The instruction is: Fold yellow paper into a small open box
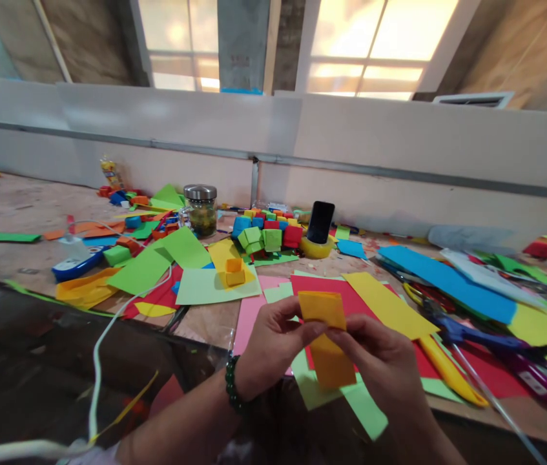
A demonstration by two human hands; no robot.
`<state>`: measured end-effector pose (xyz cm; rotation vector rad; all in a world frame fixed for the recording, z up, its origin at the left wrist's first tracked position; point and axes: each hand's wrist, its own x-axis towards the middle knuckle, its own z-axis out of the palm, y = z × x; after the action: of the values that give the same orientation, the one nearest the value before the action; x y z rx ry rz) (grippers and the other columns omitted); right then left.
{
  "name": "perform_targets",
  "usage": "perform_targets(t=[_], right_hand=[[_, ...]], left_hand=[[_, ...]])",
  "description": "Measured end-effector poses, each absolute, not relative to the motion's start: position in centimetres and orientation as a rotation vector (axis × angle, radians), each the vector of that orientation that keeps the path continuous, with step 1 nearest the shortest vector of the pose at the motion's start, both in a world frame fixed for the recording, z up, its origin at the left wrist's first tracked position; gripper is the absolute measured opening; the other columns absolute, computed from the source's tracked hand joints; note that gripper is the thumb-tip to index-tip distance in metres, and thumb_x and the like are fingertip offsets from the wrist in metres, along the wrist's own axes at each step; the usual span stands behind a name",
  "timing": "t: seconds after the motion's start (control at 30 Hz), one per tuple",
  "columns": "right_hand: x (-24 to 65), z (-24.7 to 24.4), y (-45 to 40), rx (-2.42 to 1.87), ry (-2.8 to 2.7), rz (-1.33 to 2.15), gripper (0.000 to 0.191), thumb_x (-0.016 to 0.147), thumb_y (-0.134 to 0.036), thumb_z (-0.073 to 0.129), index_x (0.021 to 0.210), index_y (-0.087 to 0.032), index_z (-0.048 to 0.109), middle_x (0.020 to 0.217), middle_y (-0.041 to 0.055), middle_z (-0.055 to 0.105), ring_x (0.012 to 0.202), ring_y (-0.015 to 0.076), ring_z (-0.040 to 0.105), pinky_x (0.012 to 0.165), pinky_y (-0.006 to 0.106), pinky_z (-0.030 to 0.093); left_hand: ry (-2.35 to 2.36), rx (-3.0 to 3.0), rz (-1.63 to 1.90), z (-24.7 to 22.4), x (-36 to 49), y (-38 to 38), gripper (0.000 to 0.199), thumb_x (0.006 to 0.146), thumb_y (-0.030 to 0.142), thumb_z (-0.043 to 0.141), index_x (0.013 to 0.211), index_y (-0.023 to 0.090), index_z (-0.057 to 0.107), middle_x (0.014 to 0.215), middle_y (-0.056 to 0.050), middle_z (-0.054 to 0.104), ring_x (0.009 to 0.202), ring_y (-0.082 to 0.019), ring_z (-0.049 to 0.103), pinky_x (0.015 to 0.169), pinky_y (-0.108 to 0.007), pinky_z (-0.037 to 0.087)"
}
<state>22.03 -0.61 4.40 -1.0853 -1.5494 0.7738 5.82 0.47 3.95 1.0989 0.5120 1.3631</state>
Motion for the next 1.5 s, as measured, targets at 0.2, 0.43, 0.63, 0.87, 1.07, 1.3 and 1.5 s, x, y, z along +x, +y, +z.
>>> perform_targets(t=[0.2,0.43,0.63,0.87,1.07,1.3,1.5], right_hand=[[22.0,4.6,-0.2,-0.949,-1.585,0.568,0.011,0.077,-0.027,0.074,0.084,-0.022,0.066,0.073,-0.0007,0.068,0.064,0.0124,0.065,0.058,0.018,0.055],[22.1,5.2,-0.3,-0.887,-1.665,0.393,0.011,0.082,-0.018,0.069,0.089,-0.024,0.063,0.076,-0.0024,0.065,0.068,0.0100,0.064,0.062,0.016,0.055],[22.4,4.9,-0.3,-0.816,-1.726,0.222,0.020,0.079,-0.007,0.069,0.089,-0.024,0.061,0.084,-0.0002,0.062,0.078,0.0123,0.060,0.068,0.021,0.052],[22.4,5.2,-0.8,-0.771,-1.861,0.089,0.020,0.079,-0.005,0.068,0.086,-0.023,0.062,0.089,0.0020,0.063,0.082,0.0142,0.062,0.073,0.026,0.052],[22.2,5.4,-1.3,-0.802,-1.864,0.035,0.016,0.079,-0.010,0.069,0.086,-0.023,0.063,0.087,0.0028,0.067,0.081,0.0169,0.066,0.073,0.028,0.055],[22.3,4.4,-1.6,-0.915,-1.704,0.067,0.016,0.082,-0.012,0.066,0.090,-0.025,0.062,0.083,0.0025,0.069,0.076,0.0176,0.066,0.071,0.031,0.056],[22.5,5.2,-1.7,-0.831,-1.821,-0.100,0.023,0.079,-0.005,0.065,0.090,-0.024,0.062,0.084,0.0013,0.071,0.079,0.0164,0.068,0.073,0.030,0.055]], left_hand=[[0.536,1.060,1.366,3.2,6.1,0.8,0.022,0.072,0.028,0.080,0.089,0.015,0.075,0.087,-0.002,0.074,0.079,-0.013,0.064,0.075,-0.022,0.051],[0.560,1.196,1.360,2.7,6.3,0.7,0.027,0.080,0.034,0.072,0.101,0.016,0.069,0.096,-0.004,0.070,0.086,-0.015,0.062,0.077,-0.022,0.050],[0.552,1.314,1.361,2.2,6.5,0.5,0.022,0.087,0.033,0.064,0.102,0.016,0.062,0.097,-0.006,0.065,0.090,-0.016,0.059,0.081,-0.026,0.048],[0.584,1.369,1.360,1.7,7.0,-0.1,0.028,0.083,0.031,0.070,0.102,0.016,0.057,0.090,-0.003,0.060,0.078,-0.013,0.054,0.071,-0.022,0.046],[0.538,1.391,1.368,1.6,6.9,-0.2,0.030,0.084,0.031,0.069,0.107,0.017,0.057,0.096,-0.004,0.060,0.085,-0.014,0.055,0.078,-0.024,0.046],[0.633,1.354,1.339,2.1,7.3,-0.8,0.026,0.083,0.032,0.068,0.101,0.016,0.057,0.092,-0.005,0.062,0.084,-0.017,0.058,0.076,-0.025,0.048],[0.638,1.556,1.437,3.2,6.2,-0.8,0.046,0.080,0.025,0.071,0.123,0.017,0.056,0.118,-0.010,0.063,0.108,-0.023,0.058,0.096,-0.032,0.043]])
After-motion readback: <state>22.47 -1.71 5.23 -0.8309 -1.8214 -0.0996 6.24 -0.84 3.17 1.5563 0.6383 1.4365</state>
